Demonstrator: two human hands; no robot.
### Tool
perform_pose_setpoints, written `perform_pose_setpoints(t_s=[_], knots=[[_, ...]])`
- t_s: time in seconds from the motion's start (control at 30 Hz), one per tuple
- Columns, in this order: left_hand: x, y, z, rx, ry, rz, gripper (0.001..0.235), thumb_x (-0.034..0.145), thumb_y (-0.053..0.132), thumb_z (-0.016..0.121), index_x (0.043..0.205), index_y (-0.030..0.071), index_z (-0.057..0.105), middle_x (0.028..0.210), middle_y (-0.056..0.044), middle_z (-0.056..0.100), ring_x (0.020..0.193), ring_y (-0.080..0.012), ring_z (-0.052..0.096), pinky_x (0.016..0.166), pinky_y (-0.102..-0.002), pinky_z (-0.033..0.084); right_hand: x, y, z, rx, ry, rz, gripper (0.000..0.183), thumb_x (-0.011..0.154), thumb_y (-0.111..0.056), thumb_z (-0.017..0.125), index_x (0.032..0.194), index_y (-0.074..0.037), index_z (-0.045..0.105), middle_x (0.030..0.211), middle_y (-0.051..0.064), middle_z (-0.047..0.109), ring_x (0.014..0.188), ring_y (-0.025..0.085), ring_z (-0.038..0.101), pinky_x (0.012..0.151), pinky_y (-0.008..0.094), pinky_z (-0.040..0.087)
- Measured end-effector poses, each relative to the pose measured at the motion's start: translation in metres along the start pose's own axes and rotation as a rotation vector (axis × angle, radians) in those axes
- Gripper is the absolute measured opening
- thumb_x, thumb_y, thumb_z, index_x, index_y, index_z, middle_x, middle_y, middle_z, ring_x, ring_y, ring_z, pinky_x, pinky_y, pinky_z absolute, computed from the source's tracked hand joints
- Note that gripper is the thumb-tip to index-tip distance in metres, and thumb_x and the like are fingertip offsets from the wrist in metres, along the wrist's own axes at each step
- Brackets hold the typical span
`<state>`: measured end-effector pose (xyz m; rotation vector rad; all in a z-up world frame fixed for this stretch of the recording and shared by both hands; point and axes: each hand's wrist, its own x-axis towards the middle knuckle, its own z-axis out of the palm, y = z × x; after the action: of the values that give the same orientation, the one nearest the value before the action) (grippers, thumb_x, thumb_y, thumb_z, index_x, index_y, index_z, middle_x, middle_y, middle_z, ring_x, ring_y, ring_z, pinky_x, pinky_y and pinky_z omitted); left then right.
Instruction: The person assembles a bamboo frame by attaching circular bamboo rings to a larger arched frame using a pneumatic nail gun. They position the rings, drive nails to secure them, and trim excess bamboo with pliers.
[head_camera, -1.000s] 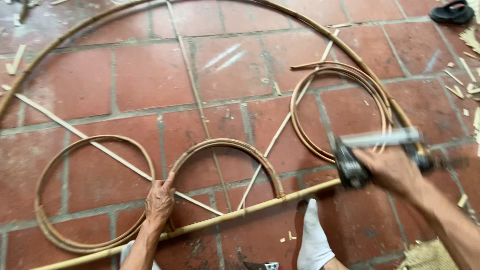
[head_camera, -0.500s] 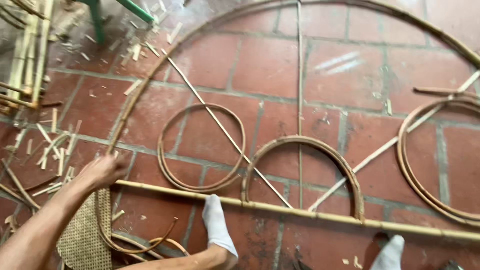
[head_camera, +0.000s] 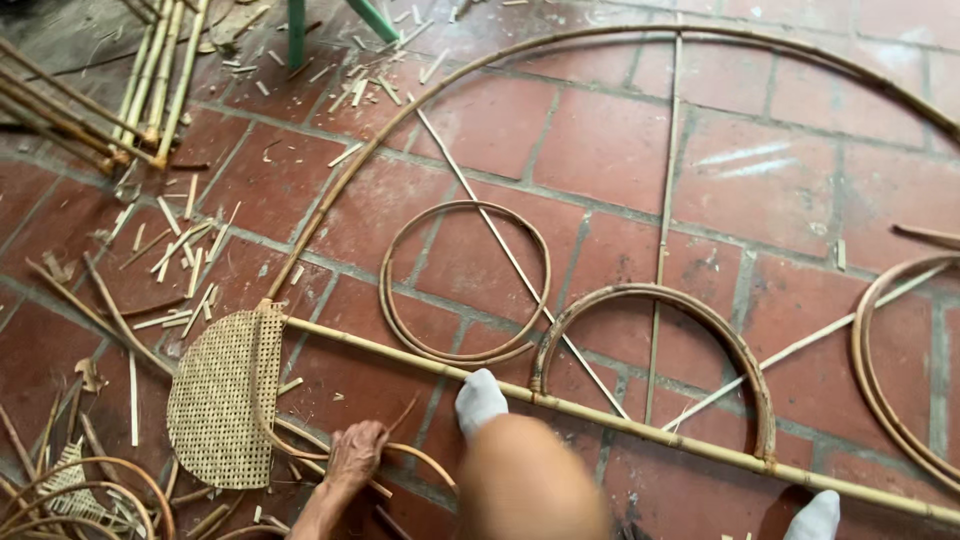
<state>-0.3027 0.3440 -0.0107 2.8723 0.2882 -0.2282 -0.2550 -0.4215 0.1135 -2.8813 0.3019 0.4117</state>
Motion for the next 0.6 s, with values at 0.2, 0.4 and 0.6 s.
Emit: perform_pose_setpoints(t_s=[0.2,0.4,0.6], knots=[[0.028,0.114,-0.116,-0.248,0.182,0.231,0.017,0.098,0.023,0.058,0.099,0.007,0.061,0.085,-0.018,0.071,0.072,-0.0396,0.070,0.060,-0.051,0.054,0.030,-0.136,-0.064,0.216,0.145,-0.403,0.040,0.079,-0.018,0.083,0.114,-0.009,0.065,0.102,0.012,0.073,0.083,0.028,0.074,0.069,0.038,0.058],[0.055,0.282,-0.303,-1.246,0.353,0.533,0.022,0.106,0.027,0.054,0.101,0.007,0.060,0.075,-0.010,0.061,0.061,-0.0220,0.061,0.051,-0.037,0.049,0.006,-0.316,-0.131,0.495,0.448,-1.003,0.033,0.081,-0.018,0.084,0.108,-0.006,0.069,0.096,0.012,0.074,0.080,0.027,0.074,0.067,0.036,0.058],[0.070,0.382,-0.418,-2.111,-0.035,0.411,0.020,0.105,0.030,0.053,0.103,0.010,0.052,0.075,-0.001,0.055,0.061,-0.0163,0.058,0.056,-0.036,0.051,-0.043,-0.392,-0.170,0.779,0.399,-1.007,0.031,0.084,-0.014,0.082,0.106,-0.001,0.065,0.077,0.013,0.069,0.062,0.024,0.070,0.053,0.035,0.056]])
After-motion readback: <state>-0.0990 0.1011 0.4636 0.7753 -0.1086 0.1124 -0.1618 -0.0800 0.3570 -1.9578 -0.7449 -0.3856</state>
